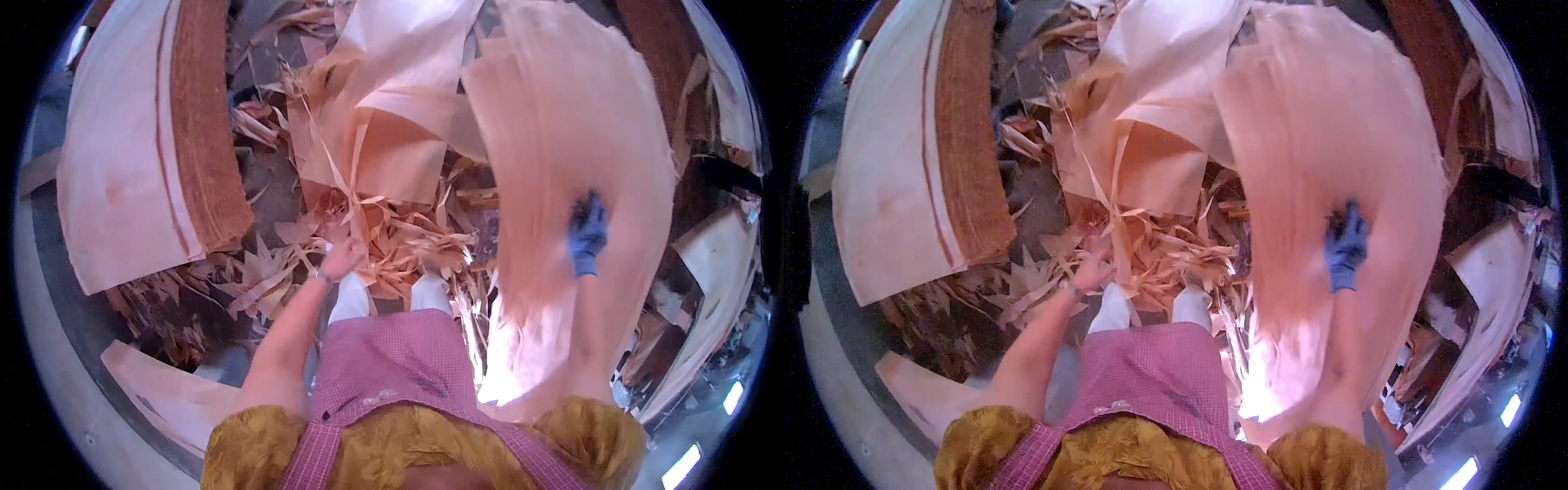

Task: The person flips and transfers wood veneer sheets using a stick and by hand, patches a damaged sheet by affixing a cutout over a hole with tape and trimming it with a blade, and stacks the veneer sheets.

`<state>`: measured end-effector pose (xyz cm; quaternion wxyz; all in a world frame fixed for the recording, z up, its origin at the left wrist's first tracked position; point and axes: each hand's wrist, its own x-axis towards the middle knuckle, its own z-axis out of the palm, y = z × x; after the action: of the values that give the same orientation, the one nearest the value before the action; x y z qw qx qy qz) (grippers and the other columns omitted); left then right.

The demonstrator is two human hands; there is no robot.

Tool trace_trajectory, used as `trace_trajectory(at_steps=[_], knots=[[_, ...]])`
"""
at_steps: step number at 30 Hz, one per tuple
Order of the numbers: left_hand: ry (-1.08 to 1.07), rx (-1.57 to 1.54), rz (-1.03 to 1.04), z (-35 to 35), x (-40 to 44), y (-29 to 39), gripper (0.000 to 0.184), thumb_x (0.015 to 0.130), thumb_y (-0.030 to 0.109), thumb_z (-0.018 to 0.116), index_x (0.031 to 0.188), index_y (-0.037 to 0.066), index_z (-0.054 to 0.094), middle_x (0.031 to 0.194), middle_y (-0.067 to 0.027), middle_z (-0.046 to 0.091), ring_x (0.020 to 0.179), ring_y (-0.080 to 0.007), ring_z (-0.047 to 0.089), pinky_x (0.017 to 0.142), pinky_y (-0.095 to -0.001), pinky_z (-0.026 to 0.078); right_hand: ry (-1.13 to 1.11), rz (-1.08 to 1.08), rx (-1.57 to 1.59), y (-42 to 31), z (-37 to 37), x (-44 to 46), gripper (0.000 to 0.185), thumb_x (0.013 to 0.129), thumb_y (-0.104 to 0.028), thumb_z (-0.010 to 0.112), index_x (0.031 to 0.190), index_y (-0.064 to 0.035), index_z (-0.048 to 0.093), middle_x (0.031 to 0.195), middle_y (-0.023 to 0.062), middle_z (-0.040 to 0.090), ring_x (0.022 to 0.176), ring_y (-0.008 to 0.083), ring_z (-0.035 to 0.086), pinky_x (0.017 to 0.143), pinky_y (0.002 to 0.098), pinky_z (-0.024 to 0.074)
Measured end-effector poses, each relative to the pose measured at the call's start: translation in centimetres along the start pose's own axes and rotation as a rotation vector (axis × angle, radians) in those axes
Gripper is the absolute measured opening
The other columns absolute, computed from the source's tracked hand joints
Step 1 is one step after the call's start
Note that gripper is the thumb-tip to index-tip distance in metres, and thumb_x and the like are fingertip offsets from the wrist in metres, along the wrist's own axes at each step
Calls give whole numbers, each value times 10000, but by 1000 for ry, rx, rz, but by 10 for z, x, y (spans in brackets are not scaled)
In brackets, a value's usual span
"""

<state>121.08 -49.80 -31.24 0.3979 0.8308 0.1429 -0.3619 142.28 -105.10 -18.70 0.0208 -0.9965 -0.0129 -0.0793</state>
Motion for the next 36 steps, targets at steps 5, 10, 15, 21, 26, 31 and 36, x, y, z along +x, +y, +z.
trace_trajectory(at_steps=[5,10,15,21,26,31,36], knots=[[-5,343,-172,-15,164,-23,639,815,376,658,1398,220,449,1502,-263,249,1305,-464,379,1064,-484,374,60,106,328,2,13,-3,445,939,-139,553,1356,-8,470,1286,153,561,1117,278,591,938,354,489],[205,551,-244,4,294,-70,645,785,374,648,1389,239,466,1526,-256,200,1323,-439,373,1076,-487,357,64,-66,209,6,10,1,432,989,-189,483,1353,41,447,1345,189,513,1216,302,509,1020,370,411],[111,300,-238,11,341,-91,535,760,277,653,1235,48,565,1360,-224,478,1253,-338,471,1096,-477,328,82,-92,178,4,10,-1,428,1000,-182,453,1350,64,437,1368,186,502,1223,315,504,1029,378,393],[310,480,283,115,263,10,297,747,145,591,1022,34,611,940,-176,629,912,-320,597,783,-457,443,84,-54,272,5,9,-3,432,999,-193,451,1344,68,445,1367,196,495,1225,329,503,1034,388,394],[-414,-423,771,236,171,50,159,809,147,567,897,23,615,865,-178,628,783,-314,609,719,-426,467,66,-22,217,-4,7,2,614,956,-388,504,1357,70,425,1350,204,504,1241,338,490,1029,395,401],[-299,572,462,178,256,4,194,821,175,578,949,77,687,886,-109,681,829,-323,635,779,-420,494,107,-122,224,9,12,-3,488,1005,-282,433,1348,66,448,1361,201,497,1208,322,519,1007,385,429],[226,34,265,83,299,-20,378,874,365,612,1047,28,614,915,-179,676,806,-358,654,719,-458,518,97,-135,185,22,14,-5,528,1001,-352,418,1335,52,477,1375,205,488,1230,349,499,1044,420,386]])
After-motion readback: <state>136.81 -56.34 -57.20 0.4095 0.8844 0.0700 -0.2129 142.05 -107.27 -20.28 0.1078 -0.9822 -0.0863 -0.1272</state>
